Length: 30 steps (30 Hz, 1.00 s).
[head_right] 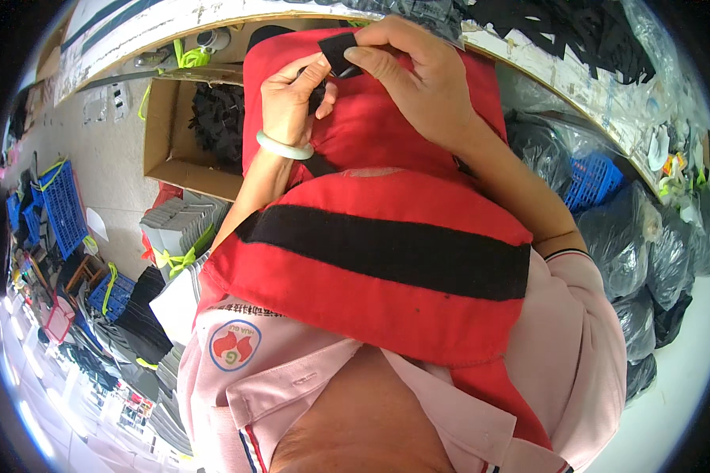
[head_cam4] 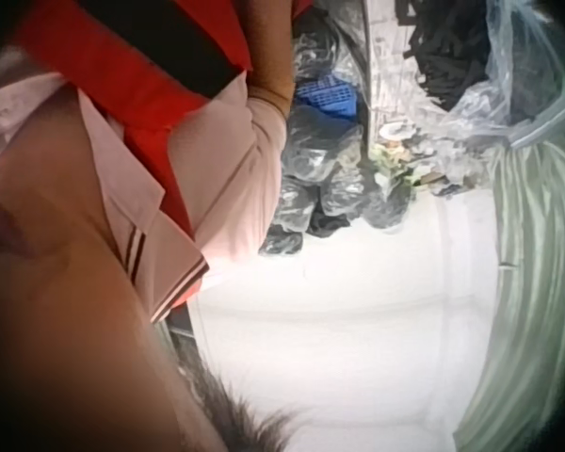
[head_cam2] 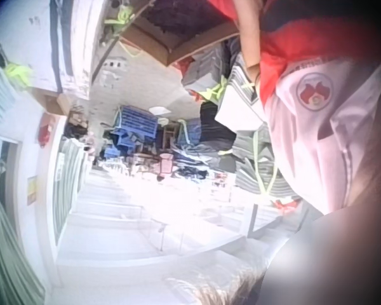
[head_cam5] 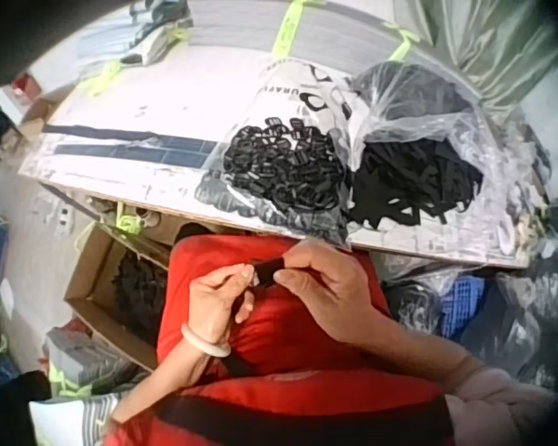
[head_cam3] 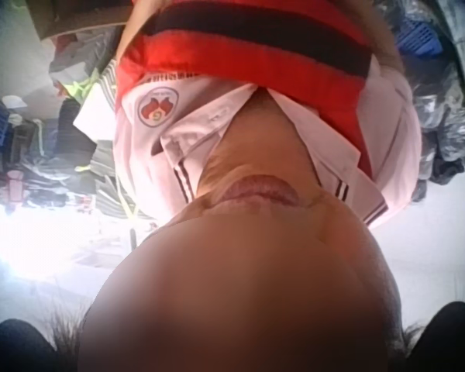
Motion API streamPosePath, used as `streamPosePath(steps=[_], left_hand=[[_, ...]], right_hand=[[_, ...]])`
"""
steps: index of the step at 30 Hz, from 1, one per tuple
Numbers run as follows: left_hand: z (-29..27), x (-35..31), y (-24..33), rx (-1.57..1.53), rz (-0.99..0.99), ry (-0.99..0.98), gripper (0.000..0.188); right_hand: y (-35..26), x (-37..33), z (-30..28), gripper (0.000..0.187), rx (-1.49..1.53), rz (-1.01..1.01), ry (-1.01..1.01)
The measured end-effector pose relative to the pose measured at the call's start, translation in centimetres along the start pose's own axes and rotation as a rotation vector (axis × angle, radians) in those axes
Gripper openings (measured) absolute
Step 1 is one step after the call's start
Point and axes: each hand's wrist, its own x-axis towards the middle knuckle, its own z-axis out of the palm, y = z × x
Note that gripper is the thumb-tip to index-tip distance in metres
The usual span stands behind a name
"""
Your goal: Manually attaching plastic buckles to black nylon straps on a workbench.
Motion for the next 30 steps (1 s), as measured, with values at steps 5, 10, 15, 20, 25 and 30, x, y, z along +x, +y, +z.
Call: streamPosePath(steps=[5,10,15,20,25,30], left_hand=[[0.4,-0.4,-0.1,0.125,0.139,0.057,0.015],[0.2,-1.1,-0.2,0.237,0.215,0.023,0.012],[-0.3,-1.3,0.3,0.217,0.275,-0.101,0.015],[-0.6,-2.5,0.4,0.366,0.336,-0.185,0.015],[-0.8,-3.1,0.8,0.383,0.383,-0.233,0.016],[-0.9,-3.5,1.3,0.373,0.38,-0.235,0.015]], right_hand=[[0.4,-0.1,-1.0,0.027,0.073,0.674,-0.374],[0.7,-0.7,-0.2,0.028,0.152,0.844,-0.365],[2.2,-1.3,0.6,0.025,0.335,0.712,-0.181],[1.8,-0.8,-0.7,0.025,0.436,0.758,-0.382],[2.6,-1.1,-0.1,0.019,0.191,0.457,-0.249],[2.1,-1.1,0.3,0.015,0.311,0.557,-0.273]])
